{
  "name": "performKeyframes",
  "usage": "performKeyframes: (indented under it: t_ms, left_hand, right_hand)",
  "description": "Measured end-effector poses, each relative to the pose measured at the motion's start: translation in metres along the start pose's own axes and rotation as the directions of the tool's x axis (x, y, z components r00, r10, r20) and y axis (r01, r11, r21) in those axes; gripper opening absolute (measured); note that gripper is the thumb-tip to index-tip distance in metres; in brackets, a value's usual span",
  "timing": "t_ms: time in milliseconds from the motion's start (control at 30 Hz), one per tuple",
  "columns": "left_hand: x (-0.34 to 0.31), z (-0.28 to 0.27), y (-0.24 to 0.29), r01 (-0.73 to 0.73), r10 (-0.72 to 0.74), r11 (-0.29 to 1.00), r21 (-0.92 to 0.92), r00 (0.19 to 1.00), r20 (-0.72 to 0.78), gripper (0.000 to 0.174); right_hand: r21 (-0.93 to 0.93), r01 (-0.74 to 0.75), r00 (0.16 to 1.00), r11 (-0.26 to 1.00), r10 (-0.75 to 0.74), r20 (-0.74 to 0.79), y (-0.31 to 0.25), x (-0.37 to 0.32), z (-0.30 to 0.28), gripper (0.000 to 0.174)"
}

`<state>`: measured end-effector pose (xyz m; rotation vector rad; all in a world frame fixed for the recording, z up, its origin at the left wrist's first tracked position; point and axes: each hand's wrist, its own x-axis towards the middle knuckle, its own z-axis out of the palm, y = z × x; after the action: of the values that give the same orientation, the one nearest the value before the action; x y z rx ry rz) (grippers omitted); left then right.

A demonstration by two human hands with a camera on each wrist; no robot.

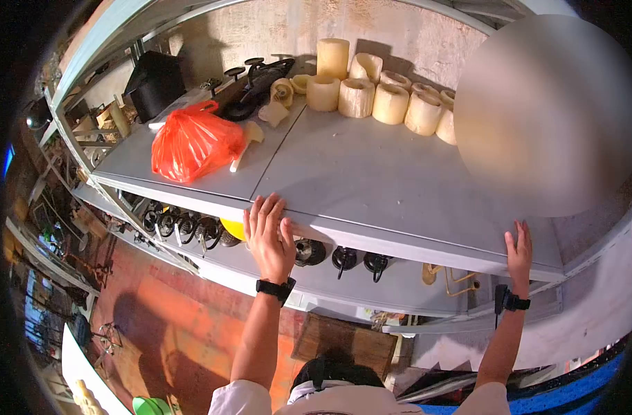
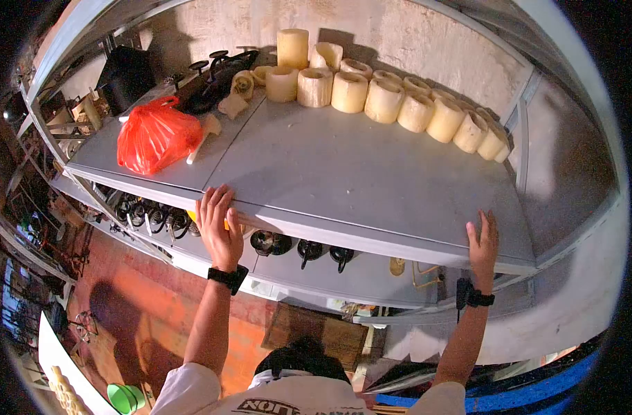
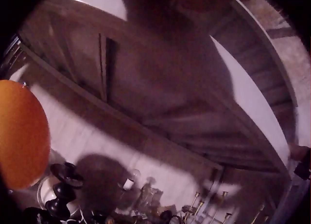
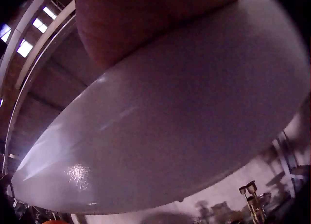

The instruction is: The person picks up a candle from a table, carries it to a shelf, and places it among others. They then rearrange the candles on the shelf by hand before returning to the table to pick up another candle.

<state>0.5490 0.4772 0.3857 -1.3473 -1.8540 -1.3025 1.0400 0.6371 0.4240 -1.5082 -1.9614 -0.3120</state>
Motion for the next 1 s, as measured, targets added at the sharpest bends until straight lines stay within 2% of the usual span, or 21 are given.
performKeyframes:
  t_ms: [133, 233, 300, 367, 433, 500, 533, 567, 600, 633, 667, 700, 733, 767, 800, 833, 867, 900, 933, 967, 1000]
  left_hand:
    - [-0.006, 0.008, -0.005, -0.023, 0.022, 1.000, -0.016, 0.998, -0.059, 0.025]
    - [-0.008, 0.007, -0.012, -0.070, 0.070, 0.997, -0.009, 0.996, -0.063, 0.025]
    - [-0.017, 0.004, -0.021, -0.184, 0.177, 0.981, -0.068, 0.980, -0.092, 0.026]
    - [-0.051, -0.010, -0.017, -0.131, 0.100, 0.959, -0.252, 0.986, -0.132, 0.031]
    - [-0.117, -0.017, -0.017, -0.015, -0.052, 0.886, -0.464, 0.990, -0.131, 0.032]
    - [-0.206, -0.028, -0.032, 0.144, -0.143, 0.864, -0.482, 0.989, 0.040, 0.033]
    - [-0.254, -0.040, -0.036, 0.278, -0.223, 0.834, -0.477, 0.960, 0.170, 0.034]
    - [-0.313, -0.047, -0.060, 0.339, -0.248, 0.856, -0.390, 0.932, 0.265, 0.034]
    - [-0.362, -0.066, -0.072, 0.474, -0.353, 0.849, -0.233, 0.838, 0.417, 0.034]
    - [-0.426, -0.078, -0.095, 0.700, -0.515, 0.572, -0.428, 0.713, 0.476, 0.034]
    - [-0.501, -0.102, -0.132, 0.642, -0.474, 0.747, -0.173, 0.697, 0.539, 0.035]
    - [-0.567, -0.129, -0.152, 0.797, -0.590, 0.562, -0.220, 0.573, 0.568, 0.036]
    - [-0.635, -0.164, -0.177, 0.762, -0.589, 0.645, -0.063, 0.547, 0.595, 0.039]
    - [-0.663, -0.204, -0.161, 0.915, -0.750, 0.402, -0.027, 0.346, 0.563, 0.043]
    - [-0.735, -0.236, -0.197, 0.886, -0.727, 0.456, 0.081, 0.318, 0.609, 0.044]
    - [-0.797, -0.278, -0.224, 0.578, -0.537, 0.777, 0.248, 0.404, 0.741, 0.044]
    - [-0.830, -0.310, -0.226, 0.491, -0.581, 0.774, 0.401, 0.298, 0.757, 0.041]
    - [-0.836, -0.331, -0.200, 0.148, -0.629, 0.768, 0.624, 0.361, 0.688, 0.017]
    - [-0.912, -0.339, -0.247, -0.178, -0.615, 0.788, 0.590, -0.163, 0.772, 0.024]
    - [-0.892, -0.336, -0.224, -0.159, -0.610, 0.791, 0.591, -0.126, 0.782, 0.024]
    - [-0.894, -0.327, -0.221, -0.084, -0.625, 0.780, 0.620, -0.079, 0.776, 0.025]
  right_hand:
    - [-0.010, -0.070, 0.996, 0.998, 0.070, 0.052, -0.008, 0.000, -0.006, 0.046]
    - [0.095, -0.126, 0.991, 0.987, 0.121, 0.055, 0.000, 0.004, 0.000, 0.052]
    - [0.107, -0.096, 0.995, 0.990, 0.094, 0.027, 0.014, 0.006, 0.008, 0.057]
    - [0.156, -0.070, 0.998, 0.985, 0.069, 0.015, 0.014, 0.006, 0.006, 0.058]
    - [0.174, -0.155, 0.988, 0.972, 0.156, 0.010, -0.003, 0.000, -0.002, 0.057]
    - [0.155, 0.100, 0.916, 0.983, -0.030, -0.400, 0.015, -0.008, 0.011, 0.052]
    - [0.156, 0.075, 0.919, 0.985, -0.008, -0.394, 0.019, -0.025, 0.011, 0.052]
    - [0.149, 0.130, 0.846, 0.980, -0.031, -0.532, 0.016, -0.046, 0.009, 0.047]
    - [0.127, 0.194, 0.748, 0.973, -0.063, -0.660, 0.013, -0.064, 0.003, 0.043]
    - [0.220, 0.180, 0.771, 0.959, 0.001, -0.637, 0.011, -0.090, 0.005, 0.039]
    - [0.311, 0.170, 0.794, 0.935, 0.058, -0.605, 0.012, -0.123, 0.015, 0.035]
    - [0.334, 0.202, 0.830, 0.921, 0.020, -0.557, 0.020, -0.153, 0.028, 0.034]
    - [0.380, 0.129, 0.883, 0.916, 0.068, -0.464, 0.015, -0.191, 0.036, 0.033]
    - [0.505, 0.019, 0.939, 0.863, 0.158, -0.304, 0.027, -0.228, 0.055, 0.035]
    - [0.577, -0.037, 0.965, 0.816, 0.180, -0.192, 0.018, -0.270, 0.060, 0.037]
    - [0.768, -0.217, 0.950, 0.602, 0.310, 0.025, 0.036, -0.312, 0.090, 0.039]
    - [0.618, -0.327, 0.935, 0.715, 0.340, 0.101, 0.036, -0.356, 0.098, 0.042]
    - [0.392, -0.182, 0.979, 0.902, 0.129, 0.157, 0.085, -0.416, 0.144, 0.045]
    - [0.286, -0.252, 0.933, 0.924, 0.155, 0.323, 0.094, -0.465, 0.158, 0.047]
    - [-0.164, 0.198, 0.959, 0.966, -0.157, 0.236, 0.113, -0.529, 0.184, 0.043]
    - [0.413, -0.516, 0.824, 0.750, 0.303, 0.479, 0.073, -0.551, 0.156, 0.038]
